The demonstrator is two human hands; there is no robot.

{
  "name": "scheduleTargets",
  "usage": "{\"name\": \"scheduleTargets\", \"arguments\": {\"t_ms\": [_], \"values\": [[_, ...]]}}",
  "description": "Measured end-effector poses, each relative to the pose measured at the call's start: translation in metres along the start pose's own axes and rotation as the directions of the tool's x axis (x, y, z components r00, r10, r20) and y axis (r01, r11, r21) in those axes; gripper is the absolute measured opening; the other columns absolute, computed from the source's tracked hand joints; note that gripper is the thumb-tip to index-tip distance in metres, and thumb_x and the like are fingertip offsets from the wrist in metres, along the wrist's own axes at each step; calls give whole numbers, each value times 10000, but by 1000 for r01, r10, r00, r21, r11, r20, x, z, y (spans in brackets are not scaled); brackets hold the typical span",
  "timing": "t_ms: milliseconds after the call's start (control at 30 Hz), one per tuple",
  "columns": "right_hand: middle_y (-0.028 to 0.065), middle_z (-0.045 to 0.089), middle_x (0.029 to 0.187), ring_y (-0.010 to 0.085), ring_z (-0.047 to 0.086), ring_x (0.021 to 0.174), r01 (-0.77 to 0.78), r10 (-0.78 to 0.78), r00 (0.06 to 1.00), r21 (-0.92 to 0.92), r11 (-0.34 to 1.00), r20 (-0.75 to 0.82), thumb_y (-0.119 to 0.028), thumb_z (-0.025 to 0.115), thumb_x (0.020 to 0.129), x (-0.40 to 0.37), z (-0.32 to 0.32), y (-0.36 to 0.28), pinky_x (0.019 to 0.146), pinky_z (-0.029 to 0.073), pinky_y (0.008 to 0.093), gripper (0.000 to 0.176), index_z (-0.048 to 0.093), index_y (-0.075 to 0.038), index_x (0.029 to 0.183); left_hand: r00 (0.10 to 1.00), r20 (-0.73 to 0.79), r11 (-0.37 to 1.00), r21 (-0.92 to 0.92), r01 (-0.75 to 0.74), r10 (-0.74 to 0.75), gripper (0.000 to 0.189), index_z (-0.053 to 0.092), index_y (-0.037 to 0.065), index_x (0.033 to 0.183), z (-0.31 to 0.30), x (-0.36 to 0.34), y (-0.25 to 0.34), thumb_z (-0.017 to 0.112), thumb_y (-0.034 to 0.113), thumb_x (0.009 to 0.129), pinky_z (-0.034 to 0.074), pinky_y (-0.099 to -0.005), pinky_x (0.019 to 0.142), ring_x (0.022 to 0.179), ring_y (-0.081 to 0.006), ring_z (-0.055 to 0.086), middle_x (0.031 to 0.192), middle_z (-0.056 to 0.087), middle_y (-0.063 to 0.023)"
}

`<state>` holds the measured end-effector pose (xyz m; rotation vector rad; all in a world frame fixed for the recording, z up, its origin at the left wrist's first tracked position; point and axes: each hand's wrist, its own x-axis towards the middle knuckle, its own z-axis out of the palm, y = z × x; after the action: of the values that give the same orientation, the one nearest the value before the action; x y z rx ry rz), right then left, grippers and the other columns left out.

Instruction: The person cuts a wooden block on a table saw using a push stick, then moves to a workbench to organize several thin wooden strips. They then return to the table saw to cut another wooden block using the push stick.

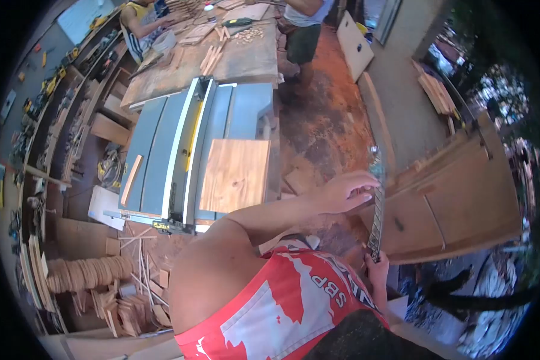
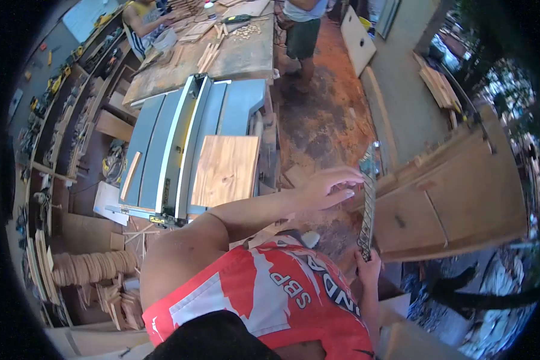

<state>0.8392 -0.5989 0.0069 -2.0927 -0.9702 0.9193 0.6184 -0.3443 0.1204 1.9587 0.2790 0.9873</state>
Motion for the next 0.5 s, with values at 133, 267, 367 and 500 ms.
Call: {"name": "scheduleTargets", "arguments": {"t_ms": [133,267,367,500], "values": [[46,575,698,143,542,654,111,-113,993,-71,991,-32,-200,733,823,88,-31,4,636,467,340,228,645,-1,893,993,-117,989,142,37,-20,350,588,33,1252,-24,68,-35,632,111,914,509,-361,897,1018,-261,626,1201,603,-144],[-5,526,647,80,475,513,218,-216,972,-7,976,96,-170,718,850,206,-37,-1,477,389,277,170,605,-44,868,925,-362,947,243,211,-114,348,591,46,1252,-65,89,-79,632,114,913,532,-350,878,1034,-246,631,1184,604,-138],[2,543,656,100,508,576,269,-261,942,-10,963,212,-185,715,847,287,-33,-58,542,428,303,192,593,-40,877,847,-523,869,373,324,-92,340,595,46,1241,-102,91,-99,637,103,908,537,-334,868,1018,-232,638,1165,604,-126],[45,598,714,140,554,649,419,-387,849,-14,908,361,-217,713,843,364,-23,-145,635,467,330,230,621,-19,918,716,-688,729,430,533,-119,334,609,45,1223,-179,107,-134,649,120,901,531,-335,848,986,-221,647,1094,636,-124]]}}
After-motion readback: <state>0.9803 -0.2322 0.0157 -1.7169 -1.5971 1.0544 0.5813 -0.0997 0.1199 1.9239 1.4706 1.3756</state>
